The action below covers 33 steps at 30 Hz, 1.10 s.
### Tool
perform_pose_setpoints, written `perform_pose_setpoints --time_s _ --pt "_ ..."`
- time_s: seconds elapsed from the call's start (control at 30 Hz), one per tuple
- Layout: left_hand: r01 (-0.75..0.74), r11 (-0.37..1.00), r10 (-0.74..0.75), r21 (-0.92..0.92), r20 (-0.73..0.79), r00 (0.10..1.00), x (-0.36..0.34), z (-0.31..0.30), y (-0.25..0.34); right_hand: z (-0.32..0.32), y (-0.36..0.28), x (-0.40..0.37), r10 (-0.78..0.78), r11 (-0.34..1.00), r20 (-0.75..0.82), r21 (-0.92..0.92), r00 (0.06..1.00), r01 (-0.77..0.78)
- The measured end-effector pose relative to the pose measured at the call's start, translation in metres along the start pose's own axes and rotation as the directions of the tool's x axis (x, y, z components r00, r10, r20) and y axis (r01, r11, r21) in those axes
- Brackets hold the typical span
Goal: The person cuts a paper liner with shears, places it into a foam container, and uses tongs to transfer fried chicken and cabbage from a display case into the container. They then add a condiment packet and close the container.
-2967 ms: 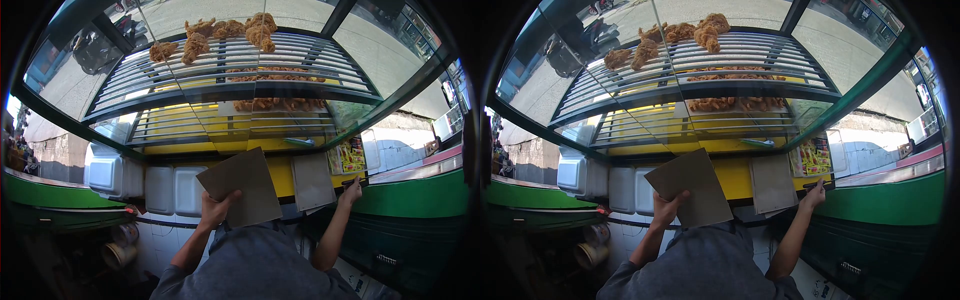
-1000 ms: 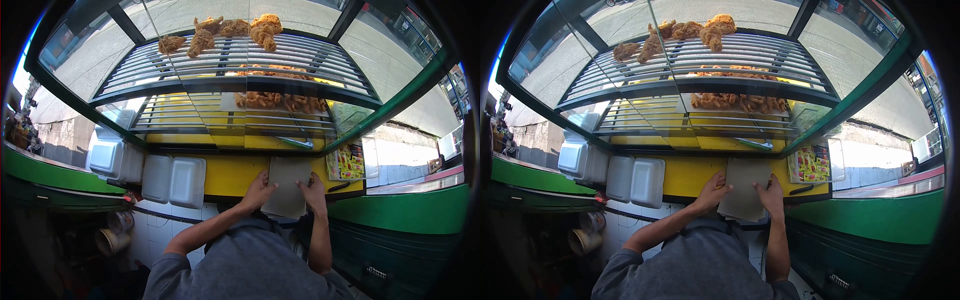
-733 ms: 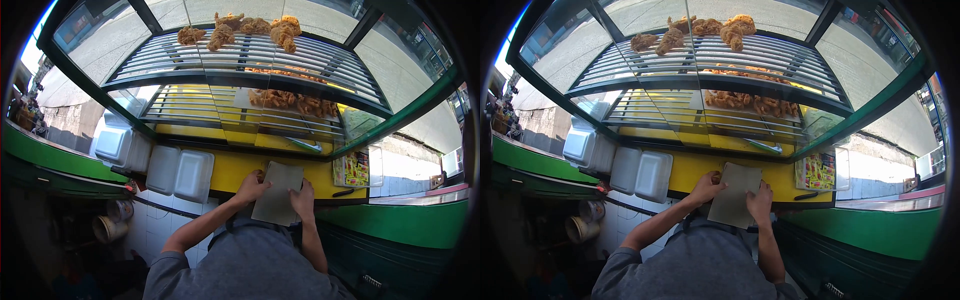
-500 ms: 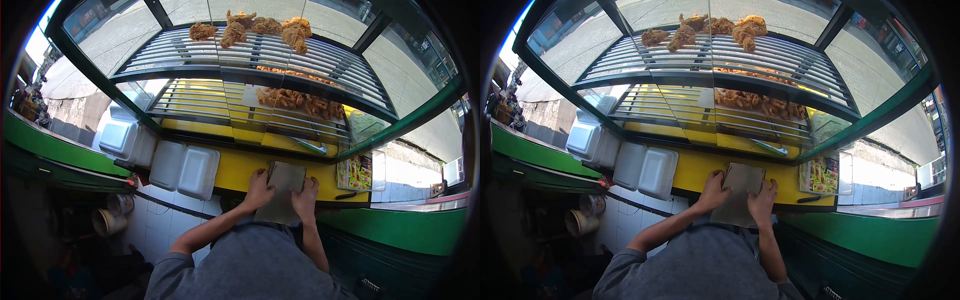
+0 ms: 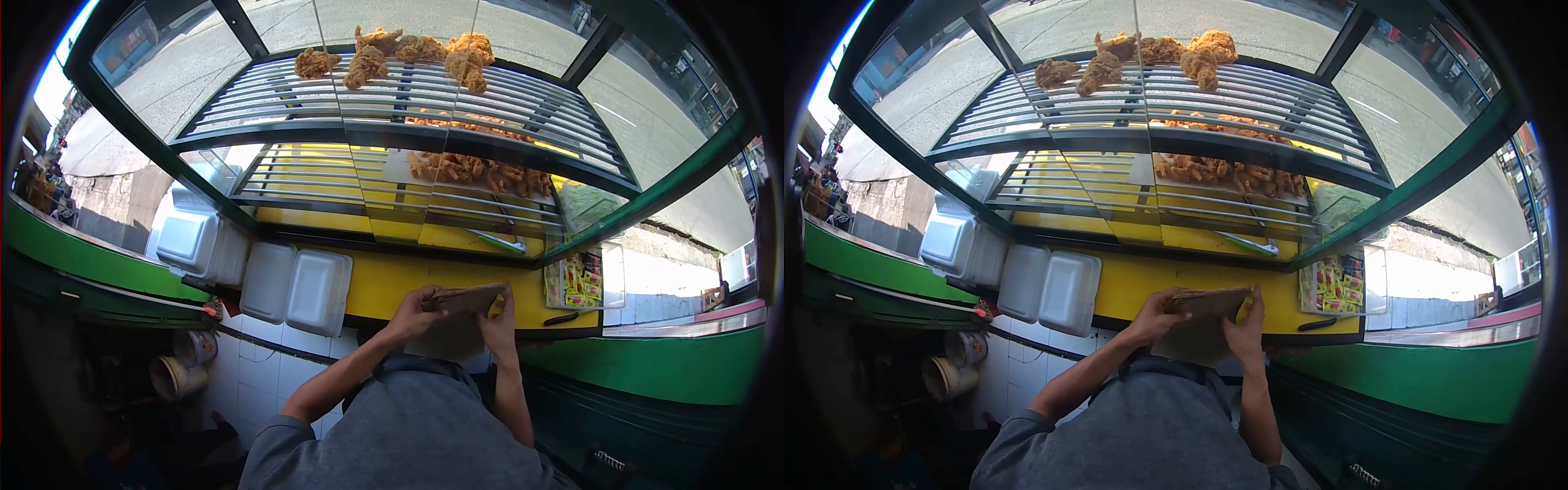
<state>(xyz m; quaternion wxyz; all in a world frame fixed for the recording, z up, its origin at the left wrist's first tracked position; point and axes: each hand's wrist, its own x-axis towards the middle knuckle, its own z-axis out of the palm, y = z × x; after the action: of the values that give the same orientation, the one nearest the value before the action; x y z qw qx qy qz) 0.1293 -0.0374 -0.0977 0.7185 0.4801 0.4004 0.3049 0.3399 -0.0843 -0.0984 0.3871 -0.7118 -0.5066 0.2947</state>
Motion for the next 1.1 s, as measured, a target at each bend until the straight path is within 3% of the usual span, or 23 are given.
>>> perform_pose_setpoints --time_s 0.03,0.07,0.17,0.27,0.3,0.37,0.4,0.5,0.6,0.63,0.67,0.73,0.77,0.87,0.9,1.0,1.03,1.1 --pt "-0.062 0.990 0.070 -0.131 0.062 0.996 0.000 -0.001 -0.002 -0.005 -0.002 0.001 0.072 0.967 0.111 0.237 0.991 -0.097" --pt "-0.130 0.986 0.129 -0.105 -0.013 0.992 0.001 -0.001 -0.004 -0.009 -0.005 0.002 0.111 0.869 0.232 0.449 0.966 -0.208" --pt "-0.324 0.946 0.312 -0.027 -0.208 0.927 -0.017 0.017 0.036 -0.027 -0.042 0.000 0.089 0.810 0.356 0.517 0.930 -0.276" --pt "-0.551 0.834 0.534 0.030 -0.297 0.792 -0.020 0.029 0.066 -0.044 -0.064 -0.003 -0.052 0.833 0.260 0.544 0.964 -0.102" --pt "-0.642 0.766 0.626 0.047 -0.286 0.726 -0.018 0.030 0.067 -0.047 -0.066 0.000 -0.142 0.860 0.219 0.510 0.965 0.011" --pt "-0.774 0.623 0.764 0.113 -0.301 0.571 -0.013 0.032 0.068 -0.038 -0.062 0.002 -0.168 0.829 0.138 0.556 0.976 0.064" --pt "-0.729 0.655 0.751 0.198 -0.281 0.598 -0.010 0.026 0.061 -0.032 -0.057 0.003 -0.179 0.811 0.098 0.577 0.979 0.091" --pt "-0.538 0.674 0.710 0.507 -0.242 0.661 -0.002 0.009 0.046 -0.002 -0.018 0.011 -0.202 0.923 0.138 0.359 0.970 0.141" --pt "-0.570 0.682 0.718 0.458 -0.276 0.639 0.004 0.008 -0.016 0.022 -0.013 0.007 -0.208 0.859 0.012 0.481 0.978 0.177" --pt "-0.558 0.678 0.724 0.478 -0.302 0.620 0.003 0.009 -0.019 0.026 -0.001 0.009 -0.117 0.861 0.075 0.504 0.990 0.064" --pt "-0.631 0.661 0.747 0.406 -0.276 0.605 0.002 0.008 -0.023 0.026 0.012 0.007 -0.126 0.834 0.105 0.550 0.986 0.048" --pt "-0.757 0.607 0.794 0.242 -0.231 0.563 0.001 0.007 -0.013 0.009 -0.025 0.007 -0.146 0.773 0.157 0.634 0.977 0.013" --pt "-0.780 0.575 0.817 0.247 -0.216 0.535 -0.001 0.007 -0.007 0.004 -0.038 0.006 -0.129 0.803 0.188 0.596 0.974 -0.008" --pt "-0.611 0.671 0.738 0.421 -0.297 0.606 -0.001 0.006 -0.017 0.019 -0.025 0.014 -0.347 0.882 0.030 0.349 0.937 0.316" --pt "-0.640 0.739 0.672 0.210 -0.299 0.677 0.001 0.013 -0.020 0.027 -0.020 0.015 -0.286 0.896 0.046 0.368 0.957 0.250" --pt "-0.682 0.671 0.739 0.291 -0.338 0.583 0.005 0.018 -0.022 0.035 -0.012 0.018 -0.152 0.782 0.019 0.613 0.988 0.109" --pt "-0.627 0.684 0.725 0.372 -0.438 0.531 0.005 0.023 -0.016 0.036 -0.010 0.019 -0.131 0.767 0.010 0.634 0.991 0.095" --pt "-0.613 0.745 0.666 0.265 -0.362 0.653 0.004 0.015 -0.020 0.035 -0.017 0.013 -0.195 0.819 0.045 0.558 0.980 0.137"
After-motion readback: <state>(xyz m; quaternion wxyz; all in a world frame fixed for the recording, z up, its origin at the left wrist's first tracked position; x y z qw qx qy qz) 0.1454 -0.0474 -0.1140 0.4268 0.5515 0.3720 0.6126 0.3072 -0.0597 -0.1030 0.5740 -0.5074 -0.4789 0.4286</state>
